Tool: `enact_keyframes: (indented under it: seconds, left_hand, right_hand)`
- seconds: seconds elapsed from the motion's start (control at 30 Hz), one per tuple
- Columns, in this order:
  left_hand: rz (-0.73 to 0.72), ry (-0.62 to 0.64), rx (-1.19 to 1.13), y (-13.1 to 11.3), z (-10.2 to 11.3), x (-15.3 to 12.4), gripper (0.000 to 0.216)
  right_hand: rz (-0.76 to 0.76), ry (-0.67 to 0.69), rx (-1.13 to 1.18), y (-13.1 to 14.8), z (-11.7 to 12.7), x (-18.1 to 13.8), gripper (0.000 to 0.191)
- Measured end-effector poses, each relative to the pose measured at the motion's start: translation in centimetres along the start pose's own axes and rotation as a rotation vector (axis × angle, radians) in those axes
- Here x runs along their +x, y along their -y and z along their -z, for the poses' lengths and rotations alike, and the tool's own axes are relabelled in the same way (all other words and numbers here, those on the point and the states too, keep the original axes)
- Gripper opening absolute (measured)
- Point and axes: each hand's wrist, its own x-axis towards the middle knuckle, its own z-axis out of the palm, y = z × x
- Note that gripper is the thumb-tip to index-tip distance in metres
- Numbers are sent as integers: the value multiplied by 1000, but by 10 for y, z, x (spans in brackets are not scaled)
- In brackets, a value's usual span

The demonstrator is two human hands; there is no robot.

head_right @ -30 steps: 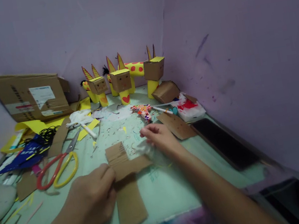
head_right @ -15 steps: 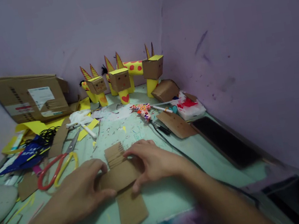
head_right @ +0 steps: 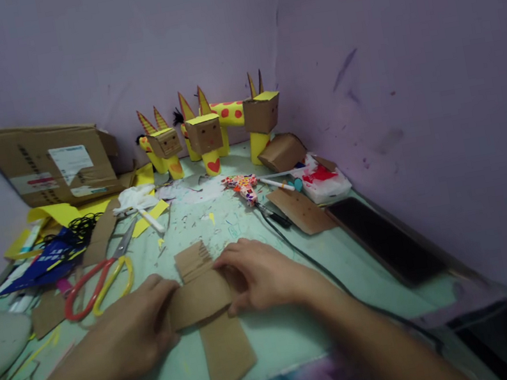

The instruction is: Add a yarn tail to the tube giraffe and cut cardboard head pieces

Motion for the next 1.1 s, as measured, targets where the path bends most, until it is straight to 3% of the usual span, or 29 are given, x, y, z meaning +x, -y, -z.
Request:
enact_keyframes:
  seconds: [0.13,0.3,0.53,0.87,1.1]
  left_hand:
    - [31,-69,-207,-1,3,1,32]
    - [112,-54,-605,2,-3,1,52]
    - [-63,-119,-659,6,-19,-1,56]
    - [-65,-165,-727,3,-25,-1,59]
    - [-114,-195,-693,4,-28,1,61]
  right_hand:
    - [-129,-78,283,-2,1,-2,57]
    - [-195,-51,669,-6,1,-3,57]
    - [-200,-23,509,-9,0,-3,61]
    - [-175,-124,587,-12,-5,-3,56]
    - [-192,-111,647,-9,-4,-2,61]
